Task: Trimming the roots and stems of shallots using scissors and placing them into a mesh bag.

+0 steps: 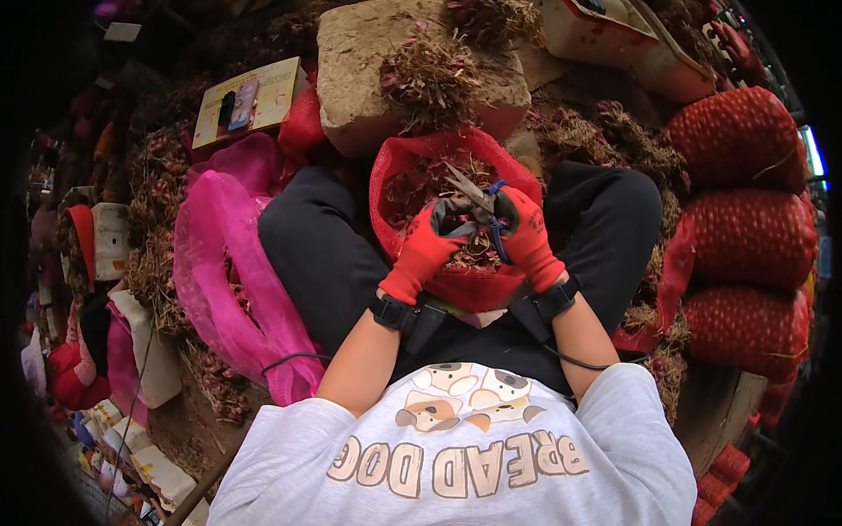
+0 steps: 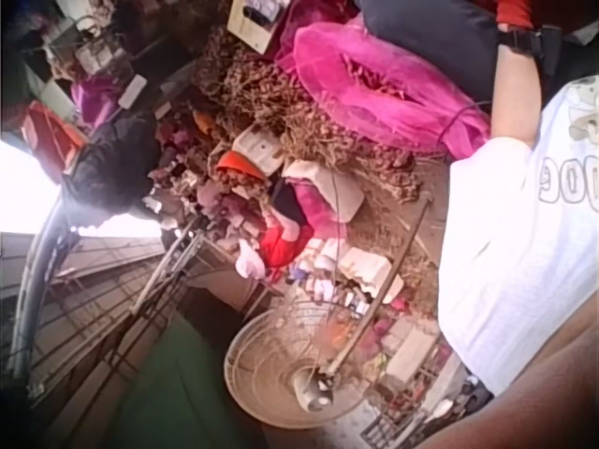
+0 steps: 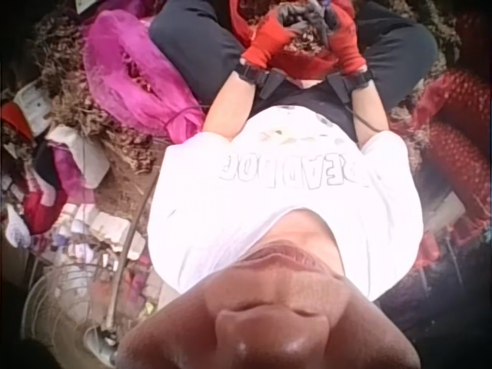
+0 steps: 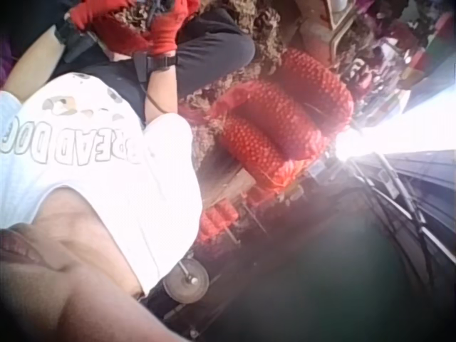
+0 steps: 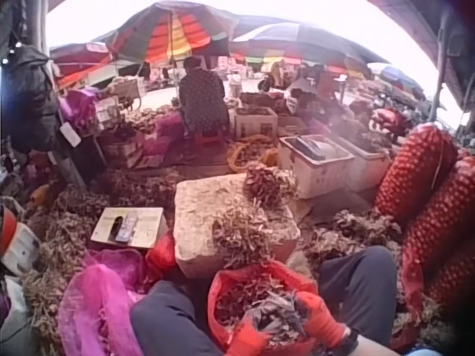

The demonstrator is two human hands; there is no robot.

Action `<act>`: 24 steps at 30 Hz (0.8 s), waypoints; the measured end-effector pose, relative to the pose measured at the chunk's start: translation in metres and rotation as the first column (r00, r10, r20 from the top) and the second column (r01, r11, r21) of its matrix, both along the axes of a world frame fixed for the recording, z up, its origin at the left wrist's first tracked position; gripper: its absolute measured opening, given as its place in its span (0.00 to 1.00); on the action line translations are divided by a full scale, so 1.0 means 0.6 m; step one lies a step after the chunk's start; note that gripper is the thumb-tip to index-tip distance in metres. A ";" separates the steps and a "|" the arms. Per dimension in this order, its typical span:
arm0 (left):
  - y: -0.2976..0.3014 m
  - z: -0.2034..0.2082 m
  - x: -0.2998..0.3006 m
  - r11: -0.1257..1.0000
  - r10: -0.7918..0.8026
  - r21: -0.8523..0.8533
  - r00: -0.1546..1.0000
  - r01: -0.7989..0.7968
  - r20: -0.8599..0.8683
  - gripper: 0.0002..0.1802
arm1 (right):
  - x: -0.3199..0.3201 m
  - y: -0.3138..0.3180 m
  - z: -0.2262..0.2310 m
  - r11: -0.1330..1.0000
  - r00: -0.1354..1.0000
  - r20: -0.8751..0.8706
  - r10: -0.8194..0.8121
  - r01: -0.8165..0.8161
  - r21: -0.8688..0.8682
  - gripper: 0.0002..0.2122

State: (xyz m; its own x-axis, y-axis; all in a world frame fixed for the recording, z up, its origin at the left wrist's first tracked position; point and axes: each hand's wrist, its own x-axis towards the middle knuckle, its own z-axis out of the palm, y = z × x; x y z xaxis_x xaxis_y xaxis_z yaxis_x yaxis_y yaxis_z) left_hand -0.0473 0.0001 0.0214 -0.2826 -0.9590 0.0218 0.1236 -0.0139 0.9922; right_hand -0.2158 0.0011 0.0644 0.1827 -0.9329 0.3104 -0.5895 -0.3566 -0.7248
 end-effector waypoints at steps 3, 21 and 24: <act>0.006 -0.011 -0.002 0.991 0.001 0.134 0.994 -0.016 0.112 0.09 | 0.019 0.008 0.009 0.957 0.991 0.134 0.003 -0.042 0.288 0.14; 0.012 0.028 -0.011 0.981 0.121 -0.194 0.747 0.011 0.654 0.07 | 0.019 0.017 -0.039 0.924 0.978 0.192 -0.080 0.001 0.383 0.09; 0.014 0.014 -0.015 0.968 0.191 -0.245 0.765 -0.044 0.615 0.08 | 0.021 0.018 -0.032 0.941 0.990 0.122 -0.075 0.030 0.338 0.09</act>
